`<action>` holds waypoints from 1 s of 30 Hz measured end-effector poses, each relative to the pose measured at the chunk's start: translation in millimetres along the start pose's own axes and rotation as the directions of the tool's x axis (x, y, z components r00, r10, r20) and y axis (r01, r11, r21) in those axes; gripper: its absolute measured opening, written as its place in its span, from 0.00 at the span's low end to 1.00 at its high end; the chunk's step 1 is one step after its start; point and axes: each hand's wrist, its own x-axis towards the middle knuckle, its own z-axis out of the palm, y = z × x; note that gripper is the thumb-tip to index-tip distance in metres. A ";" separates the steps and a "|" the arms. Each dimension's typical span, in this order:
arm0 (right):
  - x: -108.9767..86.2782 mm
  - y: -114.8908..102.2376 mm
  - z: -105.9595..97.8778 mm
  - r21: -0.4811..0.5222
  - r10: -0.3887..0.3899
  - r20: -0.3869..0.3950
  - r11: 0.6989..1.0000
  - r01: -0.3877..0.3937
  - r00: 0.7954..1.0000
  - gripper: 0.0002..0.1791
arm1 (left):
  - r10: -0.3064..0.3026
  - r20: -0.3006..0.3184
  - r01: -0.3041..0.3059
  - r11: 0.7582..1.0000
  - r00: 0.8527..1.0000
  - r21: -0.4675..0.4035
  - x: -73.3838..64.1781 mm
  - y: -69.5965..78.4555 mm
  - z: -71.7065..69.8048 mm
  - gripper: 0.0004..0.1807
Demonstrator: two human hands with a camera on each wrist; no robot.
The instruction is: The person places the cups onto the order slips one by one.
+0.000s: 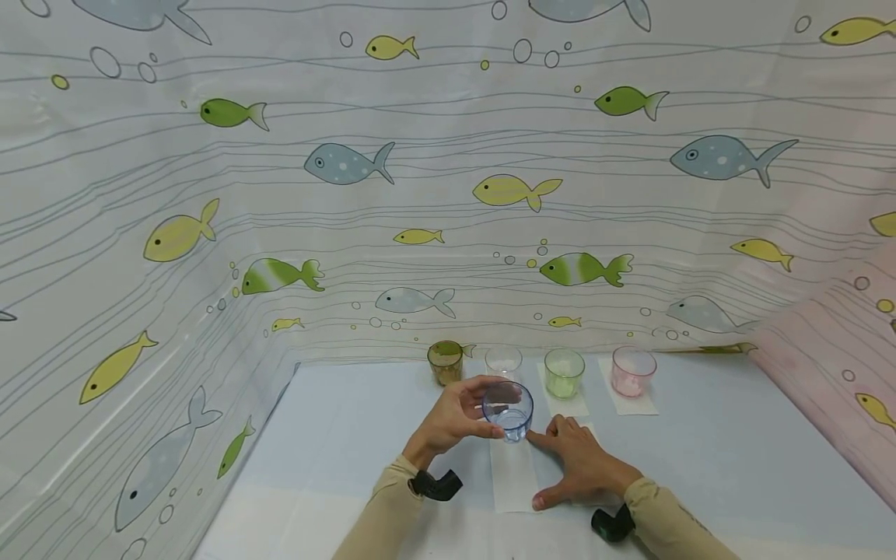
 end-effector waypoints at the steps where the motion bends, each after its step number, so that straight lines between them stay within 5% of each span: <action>1: 0.1 0.1 0.0 -0.003 -0.001 -0.003 1.000 0.001 1.000 0.61 | -0.015 0.010 0.015 1.000 1.000 -0.004 -0.1 -2.1 0.1 0.48; 8: 0.2 1.0 -0.6 -0.009 -0.008 -0.022 1.000 0.008 1.000 0.61 | -0.102 0.077 0.104 0.994 0.992 -0.029 -0.8 -17.8 -2.3 0.46; 16: -1.5 0.0 -2.1 -0.006 -0.030 -0.049 1.000 0.030 0.998 0.60 | -0.227 0.077 0.225 0.974 0.971 0.032 -4.0 -31.6 -4.3 0.41; 30: -0.5 3.3 0.5 -0.023 -0.051 -0.049 0.999 0.050 0.998 0.61 | -0.260 0.080 0.254 0.964 0.962 0.072 -9.8 -50.3 -3.6 0.39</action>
